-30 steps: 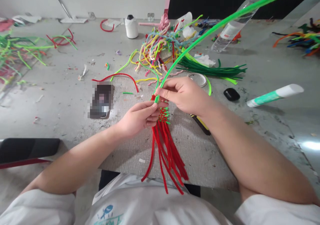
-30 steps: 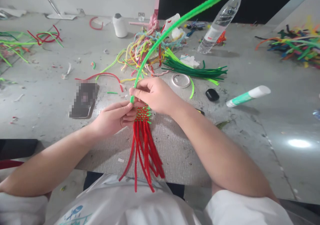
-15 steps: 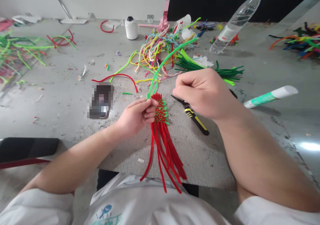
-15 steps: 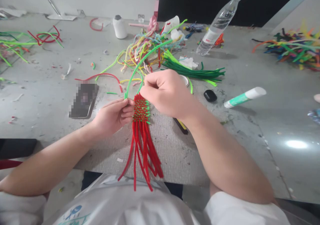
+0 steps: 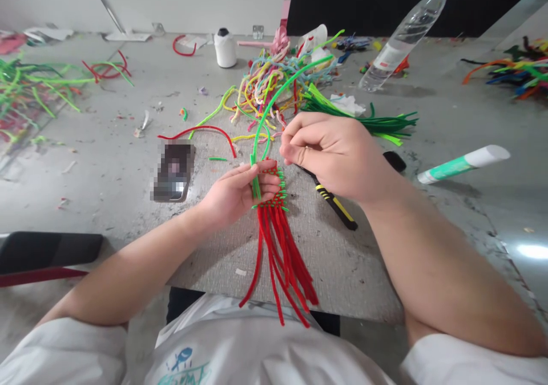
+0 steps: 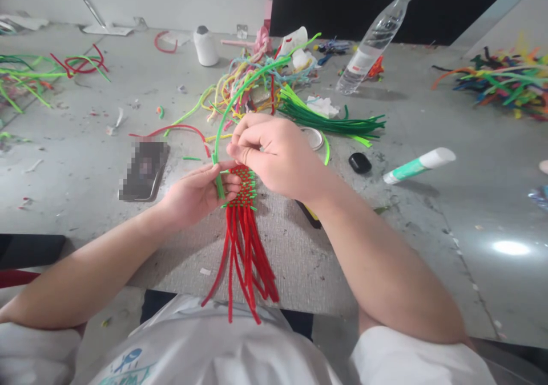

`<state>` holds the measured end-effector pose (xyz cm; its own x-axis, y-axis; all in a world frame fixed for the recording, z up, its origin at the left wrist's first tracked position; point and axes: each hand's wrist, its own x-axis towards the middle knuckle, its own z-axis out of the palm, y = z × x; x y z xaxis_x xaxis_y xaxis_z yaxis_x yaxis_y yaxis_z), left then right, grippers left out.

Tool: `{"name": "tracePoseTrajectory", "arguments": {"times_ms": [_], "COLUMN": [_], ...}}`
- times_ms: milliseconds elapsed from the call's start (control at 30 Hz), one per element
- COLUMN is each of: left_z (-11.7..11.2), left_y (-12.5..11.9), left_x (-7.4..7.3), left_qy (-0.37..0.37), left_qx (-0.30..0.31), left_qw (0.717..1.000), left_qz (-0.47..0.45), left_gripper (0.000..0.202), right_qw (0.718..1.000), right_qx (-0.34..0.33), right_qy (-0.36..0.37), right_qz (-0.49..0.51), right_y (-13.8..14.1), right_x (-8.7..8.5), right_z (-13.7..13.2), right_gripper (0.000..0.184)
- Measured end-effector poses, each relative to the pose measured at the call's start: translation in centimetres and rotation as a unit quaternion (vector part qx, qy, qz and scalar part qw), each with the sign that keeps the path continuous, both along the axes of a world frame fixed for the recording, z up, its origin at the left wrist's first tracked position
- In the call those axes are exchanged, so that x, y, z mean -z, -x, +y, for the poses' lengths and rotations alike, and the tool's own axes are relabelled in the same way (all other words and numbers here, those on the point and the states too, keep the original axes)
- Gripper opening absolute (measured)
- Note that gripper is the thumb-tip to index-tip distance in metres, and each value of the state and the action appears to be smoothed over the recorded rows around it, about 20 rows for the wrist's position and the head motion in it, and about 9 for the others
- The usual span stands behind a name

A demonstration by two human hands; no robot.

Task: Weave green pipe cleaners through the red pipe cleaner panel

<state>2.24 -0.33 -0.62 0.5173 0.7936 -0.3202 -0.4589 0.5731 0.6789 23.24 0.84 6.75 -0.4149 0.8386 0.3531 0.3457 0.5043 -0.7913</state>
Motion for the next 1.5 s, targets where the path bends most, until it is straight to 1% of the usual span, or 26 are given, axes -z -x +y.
{"name": "tracePoseTrajectory", "arguments": {"times_ms": [67,200,267,400,533,700,833,967,1100,1233,1367,1500], "left_z": [0.0,-0.1,-0.2,-0.3,-0.3,-0.2,-0.2,-0.2,-0.3,-0.6,-0.6,-0.8], "left_y": [0.1,0.1,0.2,0.2,0.2,0.2,0.2,0.2,-0.1,-0.4,-0.4,-0.3], "left_x": [0.0,0.0,0.0,0.2,0.3,0.2,0.2,0.4,0.1,-0.6,-1.1,-1.4], "left_qy": [0.002,0.007,0.01,0.013,0.017,0.005,0.006,0.01,0.015,0.013,0.022,0.028], "left_qx": [0.011,0.012,0.008,0.005,0.012,0.023,0.023,0.015,-0.005,-0.011,0.011,0.031], "left_qw": [1.0,1.0,1.0,1.0,1.0,1.0,1.0,1.0,1.0,1.0,1.0,0.999], "left_qz": [-0.006,0.001,0.009,0.014,0.018,0.018,0.015,0.014,0.005,-0.01,0.009,0.012], "left_gripper": [0.02,0.02,0.021,0.029,0.035,0.037,0.035,0.029,0.022,0.021,0.023,0.03], "right_qw": [1.0,0.999,0.999,0.998,0.997,0.992,0.993,0.994,0.995,0.995,0.994,0.995], "right_qx": [0.004,0.024,0.04,0.06,0.059,0.059,0.063,0.037,0.034,0.04,0.05,0.051], "right_qy": [-0.004,-0.011,-0.018,-0.033,-0.047,-0.107,-0.091,-0.1,-0.091,-0.091,-0.088,-0.08], "right_qz": [0.008,0.018,0.017,0.009,-0.007,-0.028,-0.038,-0.027,-0.023,-0.022,-0.029,-0.043], "right_y": [0.1,0.3,0.3,0.3,0.2,0.1,0.1,0.2,0.3,0.3,0.5,0.5], "right_x": [0.2,0.6,0.7,0.4,0.4,0.7,0.7,0.8,1.4,2.7,3.8,3.8], "right_z": [0.1,0.3,0.2,-0.1,-0.2,-0.1,-0.1,0.0,0.3,1.0,1.7,1.8], "right_gripper": [0.044,0.048,0.049,0.049,0.045,0.037,0.038,0.042,0.042,0.041,0.045,0.047]}}
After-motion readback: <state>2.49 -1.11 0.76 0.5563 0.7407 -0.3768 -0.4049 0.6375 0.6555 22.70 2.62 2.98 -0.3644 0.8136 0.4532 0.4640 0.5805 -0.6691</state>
